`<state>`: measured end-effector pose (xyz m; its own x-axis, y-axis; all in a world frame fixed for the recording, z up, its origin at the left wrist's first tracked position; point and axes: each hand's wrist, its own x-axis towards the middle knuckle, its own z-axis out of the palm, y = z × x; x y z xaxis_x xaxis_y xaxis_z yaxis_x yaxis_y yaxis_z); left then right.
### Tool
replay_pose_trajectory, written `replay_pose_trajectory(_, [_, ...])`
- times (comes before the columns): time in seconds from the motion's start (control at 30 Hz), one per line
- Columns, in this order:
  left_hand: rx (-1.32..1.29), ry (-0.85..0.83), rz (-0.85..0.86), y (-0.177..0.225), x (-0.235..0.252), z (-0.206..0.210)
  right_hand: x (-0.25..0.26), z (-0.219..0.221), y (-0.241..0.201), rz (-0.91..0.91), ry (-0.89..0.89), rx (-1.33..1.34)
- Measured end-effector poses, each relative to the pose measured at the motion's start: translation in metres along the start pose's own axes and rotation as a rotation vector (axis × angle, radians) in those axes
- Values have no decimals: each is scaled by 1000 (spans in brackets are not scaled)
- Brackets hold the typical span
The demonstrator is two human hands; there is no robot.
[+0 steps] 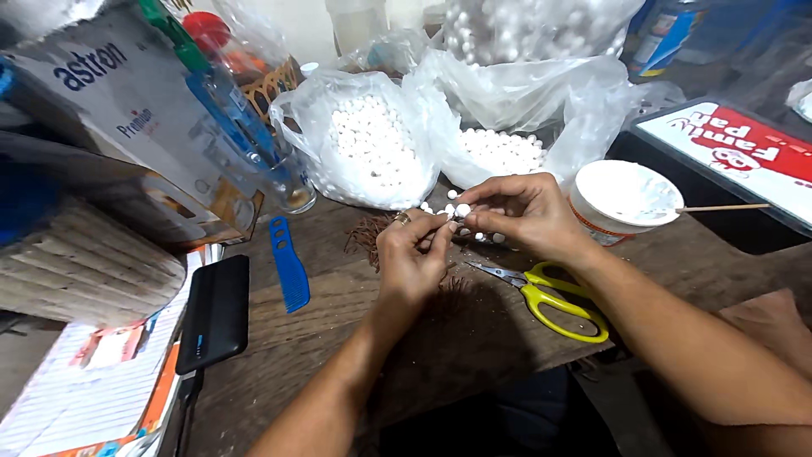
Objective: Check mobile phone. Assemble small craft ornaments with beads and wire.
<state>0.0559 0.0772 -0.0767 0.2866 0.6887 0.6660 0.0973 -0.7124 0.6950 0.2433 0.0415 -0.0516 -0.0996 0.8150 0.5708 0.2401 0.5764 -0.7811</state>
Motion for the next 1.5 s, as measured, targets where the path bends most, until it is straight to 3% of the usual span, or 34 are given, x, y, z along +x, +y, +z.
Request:
replay_pose_trajectory(0.2, [-93, -15, -82, 4, 1, -1, 0, -2, 3, -61, 6, -48])
replay_pose_trajectory(0.43, [121, 1, 149, -4, 0, 0, -2, 0, 3, -120, -15, -207])
replay_pose_trajectory(0.77, [278, 7, 316, -7, -1, 1, -3, 0, 2, -85, -28, -265])
replay_pose_trajectory(1.5, [338, -8, 359, -8, -2, 0, -4, 3, 5, -102, -53, -261])
